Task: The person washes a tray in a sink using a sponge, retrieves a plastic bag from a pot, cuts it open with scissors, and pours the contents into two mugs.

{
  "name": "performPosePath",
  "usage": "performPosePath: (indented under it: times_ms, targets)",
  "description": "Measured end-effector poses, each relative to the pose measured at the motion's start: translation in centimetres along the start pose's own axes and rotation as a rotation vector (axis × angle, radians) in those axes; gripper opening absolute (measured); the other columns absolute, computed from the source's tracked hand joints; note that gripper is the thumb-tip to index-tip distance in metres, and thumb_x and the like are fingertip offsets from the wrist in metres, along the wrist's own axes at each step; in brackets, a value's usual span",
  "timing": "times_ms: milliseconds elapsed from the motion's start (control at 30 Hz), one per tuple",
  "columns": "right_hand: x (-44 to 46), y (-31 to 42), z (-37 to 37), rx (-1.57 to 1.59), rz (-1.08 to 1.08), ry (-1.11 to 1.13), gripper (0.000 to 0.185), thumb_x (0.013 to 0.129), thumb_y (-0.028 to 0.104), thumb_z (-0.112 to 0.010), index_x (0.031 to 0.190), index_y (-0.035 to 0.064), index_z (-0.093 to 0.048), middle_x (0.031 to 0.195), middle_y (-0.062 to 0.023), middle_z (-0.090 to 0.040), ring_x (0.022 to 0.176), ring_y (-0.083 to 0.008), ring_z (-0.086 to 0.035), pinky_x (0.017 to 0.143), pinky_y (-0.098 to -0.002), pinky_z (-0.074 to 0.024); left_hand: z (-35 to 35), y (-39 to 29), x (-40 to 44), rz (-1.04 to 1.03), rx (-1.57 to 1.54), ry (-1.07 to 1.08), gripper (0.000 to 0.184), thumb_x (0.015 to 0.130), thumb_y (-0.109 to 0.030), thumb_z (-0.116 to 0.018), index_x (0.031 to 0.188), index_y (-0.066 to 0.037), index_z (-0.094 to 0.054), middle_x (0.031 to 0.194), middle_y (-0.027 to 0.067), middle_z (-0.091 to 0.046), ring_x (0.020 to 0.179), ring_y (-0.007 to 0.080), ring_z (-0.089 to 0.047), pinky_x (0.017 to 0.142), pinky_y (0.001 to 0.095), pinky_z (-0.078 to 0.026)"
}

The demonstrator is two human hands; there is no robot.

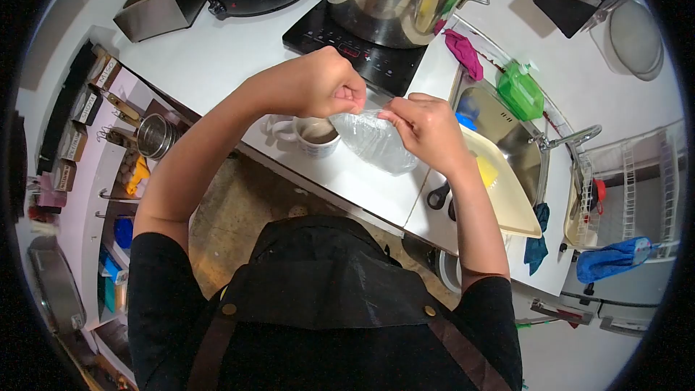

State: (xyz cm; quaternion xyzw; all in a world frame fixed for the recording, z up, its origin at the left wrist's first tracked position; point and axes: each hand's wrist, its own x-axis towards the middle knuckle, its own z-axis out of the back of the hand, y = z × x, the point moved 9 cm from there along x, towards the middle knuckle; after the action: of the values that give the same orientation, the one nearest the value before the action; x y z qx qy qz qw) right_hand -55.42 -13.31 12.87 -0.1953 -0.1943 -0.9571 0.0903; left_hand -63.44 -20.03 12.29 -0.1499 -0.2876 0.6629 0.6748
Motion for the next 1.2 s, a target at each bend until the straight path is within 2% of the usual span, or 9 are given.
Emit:
performPosePath:
  times_ms: [433,733,833,933,1033,1200]
  targets:
    - [1.1,0.7,0.1,-0.012,0.014,0.02,0.007,0.075,0.006,-0.069,0.076,0.002,-0.063,0.058,-0.0123,-0.052,0.055,-0.0274,-0.05,0.051,-0.0368,-0.0405,0.3,0.6,-0.7,0.001,-0.031,-0.011,0.013,0.074,-0.008,-0.063,0.081,0.003,-0.067,0.07,0.0184,-0.064,0.067,0.0258,-0.065,0.066,0.0303,-0.05]
    - [0.7,0.3,0.7,-0.034,-0.003,0.007,0.008,0.074,0.008,-0.071,0.075,0.0025,-0.064,0.057,-0.0115,-0.051,0.053,-0.0247,-0.05,0.05,-0.0343,-0.0407,0.3,0.2,-0.5,0.018,-0.036,-0.014,0.013,0.077,-0.008,-0.063,0.082,0.003,-0.067,0.07,0.0175,-0.064,0.067,0.0247,-0.064,0.067,0.0306,-0.05]
    - [0.7,0.8,1.0,-0.021,0.059,0.005,0.008,0.074,0.008,-0.071,0.075,0.0028,-0.065,0.057,-0.0111,-0.052,0.054,-0.0247,-0.051,0.05,-0.0343,-0.0411,0.0,0.2,-0.3,0.029,-0.037,-0.011,0.013,0.077,-0.008,-0.062,0.083,0.003,-0.067,0.07,0.0172,-0.064,0.067,0.0242,-0.064,0.067,0.0306,-0.05]
    - [0.6,0.7,1.1,-0.046,0.089,0.05,0.007,0.073,0.001,-0.07,0.079,0.0021,-0.068,0.062,-0.0074,-0.057,0.053,-0.0181,-0.047,0.046,-0.0303,-0.0357,-0.1,0.1,-0.2,0.047,-0.04,-0.003,0.013,0.077,-0.009,-0.062,0.083,0.002,-0.067,0.07,0.0171,-0.064,0.067,0.0237,-0.064,0.066,0.0306,-0.05]
    - [0.8,1.0,1.5,-0.057,0.065,0.064,0.008,0.074,0.008,-0.07,0.075,0.003,-0.064,0.058,-0.0108,-0.052,0.055,-0.0258,-0.052,0.051,-0.0354,-0.0416,-0.2,-0.2,-0.1,0.014,-0.046,-0.005,0.014,0.078,-0.009,-0.062,0.084,0.002,-0.067,0.07,0.0167,-0.064,0.066,0.0226,-0.064,0.066,0.0304,-0.05]
    - [0.9,1.1,1.5,-0.047,0.09,0.103,0.008,0.074,0.007,-0.069,0.075,0.0029,-0.063,0.059,-0.0114,-0.053,0.056,-0.0267,-0.052,0.053,-0.0362,-0.042,-0.3,-0.5,-0.1,0.036,-0.059,0.004,0.013,0.078,-0.008,-0.062,0.083,0.002,-0.067,0.07,0.0163,-0.064,0.066,0.0216,-0.064,0.066,0.0301,-0.05]
